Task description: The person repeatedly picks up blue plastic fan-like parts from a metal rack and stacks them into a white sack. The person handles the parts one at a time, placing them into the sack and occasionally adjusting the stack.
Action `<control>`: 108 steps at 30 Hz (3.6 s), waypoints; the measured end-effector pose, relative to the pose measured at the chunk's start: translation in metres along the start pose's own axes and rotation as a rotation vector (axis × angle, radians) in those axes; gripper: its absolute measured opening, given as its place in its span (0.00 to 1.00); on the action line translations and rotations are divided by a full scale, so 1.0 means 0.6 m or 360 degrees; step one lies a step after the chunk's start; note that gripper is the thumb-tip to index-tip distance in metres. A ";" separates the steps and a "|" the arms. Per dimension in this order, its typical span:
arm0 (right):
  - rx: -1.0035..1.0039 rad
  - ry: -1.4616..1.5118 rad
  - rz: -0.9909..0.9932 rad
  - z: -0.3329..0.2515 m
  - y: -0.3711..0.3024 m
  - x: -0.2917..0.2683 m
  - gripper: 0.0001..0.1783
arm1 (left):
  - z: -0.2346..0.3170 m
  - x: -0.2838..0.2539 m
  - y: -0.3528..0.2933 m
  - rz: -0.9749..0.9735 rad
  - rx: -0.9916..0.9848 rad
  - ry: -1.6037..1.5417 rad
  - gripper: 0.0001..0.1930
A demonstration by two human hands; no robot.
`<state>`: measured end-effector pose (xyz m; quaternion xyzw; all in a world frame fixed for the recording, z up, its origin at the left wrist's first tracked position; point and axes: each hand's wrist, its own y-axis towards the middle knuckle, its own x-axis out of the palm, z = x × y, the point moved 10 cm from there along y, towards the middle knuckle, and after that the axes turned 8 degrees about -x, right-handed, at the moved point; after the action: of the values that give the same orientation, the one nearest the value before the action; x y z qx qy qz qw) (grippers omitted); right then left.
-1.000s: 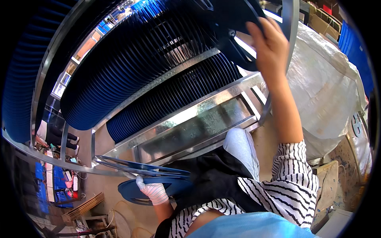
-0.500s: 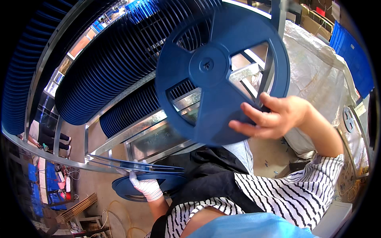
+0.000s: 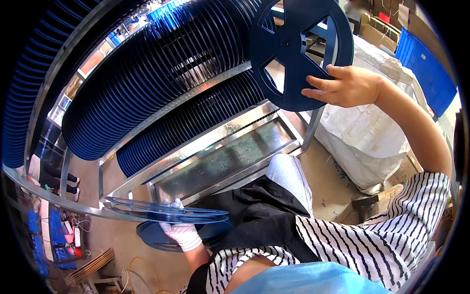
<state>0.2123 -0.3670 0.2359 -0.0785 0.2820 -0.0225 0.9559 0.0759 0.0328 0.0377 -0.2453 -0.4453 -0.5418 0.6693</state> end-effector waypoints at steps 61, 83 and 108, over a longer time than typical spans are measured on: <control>0.2430 0.0700 0.1914 0.303 0.030 0.267 0.11 | 0.009 -0.050 0.009 0.1046 0.0134 0.0541 0.24; 0.2409 0.0616 0.2106 0.299 0.033 0.260 0.12 | 0.016 -0.055 0.002 0.1078 0.0185 0.0642 0.26; 0.2503 0.0282 0.2001 0.243 -0.008 0.301 0.08 | 0.003 -0.055 0.008 0.0686 -0.0032 0.0358 0.22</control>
<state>0.4429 -0.3677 0.2609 0.7388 0.2474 0.2999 0.5505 0.0791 0.0525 0.0106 -0.2795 -0.2999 -0.4148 0.8123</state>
